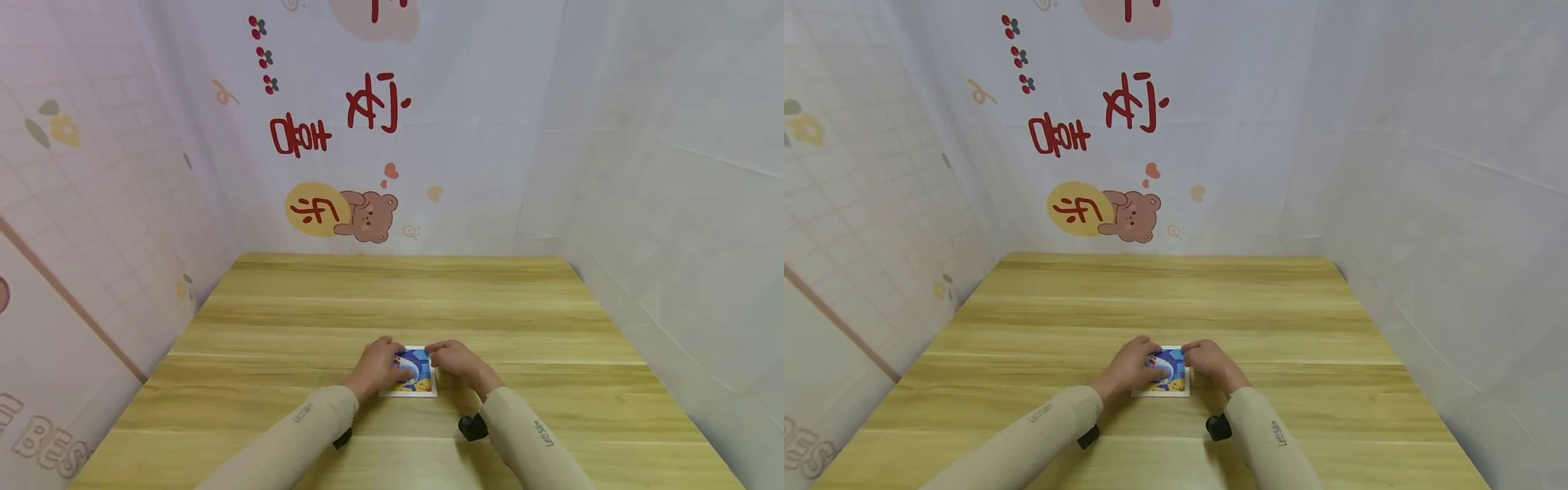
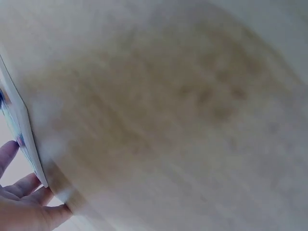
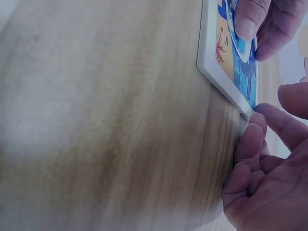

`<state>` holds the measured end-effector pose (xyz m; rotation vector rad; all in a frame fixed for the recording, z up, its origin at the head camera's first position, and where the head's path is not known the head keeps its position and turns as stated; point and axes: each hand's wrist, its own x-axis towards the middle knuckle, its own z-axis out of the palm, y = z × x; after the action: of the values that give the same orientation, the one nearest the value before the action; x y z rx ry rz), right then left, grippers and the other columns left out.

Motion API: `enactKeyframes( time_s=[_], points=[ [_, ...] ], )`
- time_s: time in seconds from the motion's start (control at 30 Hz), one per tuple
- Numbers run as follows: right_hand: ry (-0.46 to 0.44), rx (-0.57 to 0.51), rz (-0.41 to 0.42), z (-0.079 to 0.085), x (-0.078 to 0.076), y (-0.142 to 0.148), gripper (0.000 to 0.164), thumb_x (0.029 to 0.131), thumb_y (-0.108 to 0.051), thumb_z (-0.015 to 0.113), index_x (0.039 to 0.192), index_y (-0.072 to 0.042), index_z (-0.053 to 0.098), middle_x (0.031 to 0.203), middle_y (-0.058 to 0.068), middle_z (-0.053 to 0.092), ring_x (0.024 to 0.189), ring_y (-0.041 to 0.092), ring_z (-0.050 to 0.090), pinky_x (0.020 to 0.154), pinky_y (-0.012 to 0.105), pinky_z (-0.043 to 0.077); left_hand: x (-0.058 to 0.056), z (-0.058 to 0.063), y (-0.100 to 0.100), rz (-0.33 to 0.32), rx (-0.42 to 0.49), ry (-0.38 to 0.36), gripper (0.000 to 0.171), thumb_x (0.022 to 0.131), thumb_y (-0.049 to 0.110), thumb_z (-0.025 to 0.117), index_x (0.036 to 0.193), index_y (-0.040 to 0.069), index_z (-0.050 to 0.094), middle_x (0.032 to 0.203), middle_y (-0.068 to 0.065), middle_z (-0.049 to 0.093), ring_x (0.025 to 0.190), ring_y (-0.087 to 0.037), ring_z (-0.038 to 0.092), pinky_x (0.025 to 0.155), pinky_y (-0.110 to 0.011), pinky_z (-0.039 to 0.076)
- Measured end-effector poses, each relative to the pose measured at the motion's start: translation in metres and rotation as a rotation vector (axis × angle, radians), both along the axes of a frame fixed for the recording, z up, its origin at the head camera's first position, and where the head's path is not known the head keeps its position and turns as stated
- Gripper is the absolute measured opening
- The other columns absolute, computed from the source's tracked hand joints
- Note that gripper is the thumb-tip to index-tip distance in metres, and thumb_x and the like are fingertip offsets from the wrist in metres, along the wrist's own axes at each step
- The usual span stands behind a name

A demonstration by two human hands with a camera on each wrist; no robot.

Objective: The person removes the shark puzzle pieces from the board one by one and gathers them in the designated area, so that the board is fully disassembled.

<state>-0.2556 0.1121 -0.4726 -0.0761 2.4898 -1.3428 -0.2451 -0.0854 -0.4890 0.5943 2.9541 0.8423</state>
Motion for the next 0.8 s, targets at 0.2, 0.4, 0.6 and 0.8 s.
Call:
enactKeyframes(
  time_s=[0.2,0.4,0.6,0.8],
  points=[
    [0.049,0.043,0.025,-0.002,-0.001,0.0,0.047,0.078,-0.001,0.054,0.123,0.005,0.066,0.128,0.017,0.062,0.102,0.024,0.051,0.09,0.039,0.041,-0.001,-0.003,0.001,-0.037,-0.035,0.057,0.05,0.087,0.031,0.077,0.123,-0.002,0.065,0.129,-0.024,0.056,0.121,-0.039,0.053,0.104,-0.053,0.037],
    [0.14,0.134,0.081,0.0,0.0,-0.006,0.047,0.082,-0.001,0.051,0.127,0.007,0.062,0.124,0.016,0.064,0.096,0.024,0.053,0.085,0.037,0.043,-0.007,-0.009,0.0,-0.032,-0.065,0.106,0.051,0.088,0.033,0.076,0.125,0.0,0.065,0.132,-0.025,0.056,0.124,-0.039,0.051,0.105,-0.053,0.038],
    [0.095,0.115,0.078,0.001,-0.004,-0.003,0.046,0.083,-0.003,0.053,0.126,0.004,0.064,0.12,0.017,0.064,0.091,0.024,0.051,0.08,0.037,0.041,-0.007,-0.012,-0.001,-0.015,-0.069,0.096,0.052,0.087,0.035,0.076,0.126,0.001,0.065,0.133,-0.024,0.055,0.125,-0.038,0.051,0.106,-0.051,0.037],
    [-0.021,0.012,0.023,-0.001,-0.009,0.004,0.039,0.085,-0.007,0.057,0.122,-0.001,0.068,0.108,0.008,0.064,0.083,0.018,0.048,0.076,0.034,0.041,-0.003,-0.008,-0.002,-0.009,-0.064,0.049,0.053,0.088,0.035,0.075,0.127,0.0,0.064,0.136,-0.024,0.053,0.127,-0.039,0.049,0.107,-0.052,0.036]
  ],
)
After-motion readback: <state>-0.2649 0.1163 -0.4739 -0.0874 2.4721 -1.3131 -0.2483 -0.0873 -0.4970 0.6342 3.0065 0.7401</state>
